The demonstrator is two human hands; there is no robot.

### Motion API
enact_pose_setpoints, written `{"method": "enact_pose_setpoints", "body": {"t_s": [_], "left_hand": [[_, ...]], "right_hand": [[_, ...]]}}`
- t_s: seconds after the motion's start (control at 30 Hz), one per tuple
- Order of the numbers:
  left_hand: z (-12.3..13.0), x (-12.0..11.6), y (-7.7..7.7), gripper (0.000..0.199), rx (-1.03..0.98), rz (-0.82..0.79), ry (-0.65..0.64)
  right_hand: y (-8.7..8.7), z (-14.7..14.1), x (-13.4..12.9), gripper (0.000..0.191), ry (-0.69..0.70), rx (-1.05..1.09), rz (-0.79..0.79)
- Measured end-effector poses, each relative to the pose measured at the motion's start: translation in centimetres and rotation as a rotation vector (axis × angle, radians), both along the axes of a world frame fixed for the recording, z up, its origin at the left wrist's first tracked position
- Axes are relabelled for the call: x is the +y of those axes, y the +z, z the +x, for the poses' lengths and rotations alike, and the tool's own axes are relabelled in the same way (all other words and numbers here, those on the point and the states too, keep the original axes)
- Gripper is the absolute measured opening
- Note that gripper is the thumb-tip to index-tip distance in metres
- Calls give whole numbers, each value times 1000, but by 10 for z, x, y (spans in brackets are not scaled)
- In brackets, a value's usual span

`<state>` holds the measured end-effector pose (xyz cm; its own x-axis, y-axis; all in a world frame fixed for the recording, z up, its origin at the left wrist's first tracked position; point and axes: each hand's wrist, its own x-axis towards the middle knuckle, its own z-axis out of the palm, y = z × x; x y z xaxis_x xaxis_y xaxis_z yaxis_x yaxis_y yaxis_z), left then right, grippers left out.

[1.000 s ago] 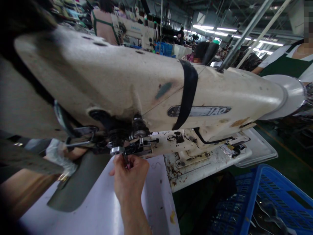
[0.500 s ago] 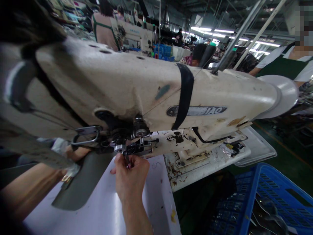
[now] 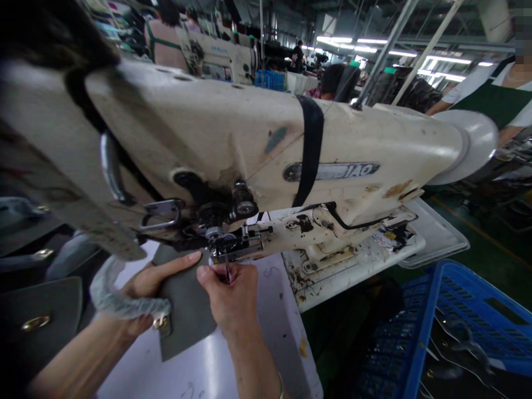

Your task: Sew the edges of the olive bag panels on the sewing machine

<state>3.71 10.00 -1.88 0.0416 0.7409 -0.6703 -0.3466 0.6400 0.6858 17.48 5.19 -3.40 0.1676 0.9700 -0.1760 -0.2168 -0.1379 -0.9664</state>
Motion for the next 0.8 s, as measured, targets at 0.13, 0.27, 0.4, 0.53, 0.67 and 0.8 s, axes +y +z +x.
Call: {"method": "enact_pose_setpoints", "body": {"t_s": [0.13,0.27,0.4,0.53,0.67,0.8], "left_hand": [[7,-8,-2,55,73,50,8],[8,-6,-5,60,133,92,21],[8,-2,-10,62,106,130,46],[9,1,-12,61,100,91,68],[8,3,-10,58,122,56,77],[8,3,-9,52,122,104,55]], "right_hand": [[0,9,-1,23,31,-38,18],[-4,11,2,23,50,-30,24],[-3,11,6,21,44,-9,-7],[2,9,9,18,16,36,-21],[5,8,11,18,-13,50,-47],[6,8,11,15,-17,40,-36]]}}
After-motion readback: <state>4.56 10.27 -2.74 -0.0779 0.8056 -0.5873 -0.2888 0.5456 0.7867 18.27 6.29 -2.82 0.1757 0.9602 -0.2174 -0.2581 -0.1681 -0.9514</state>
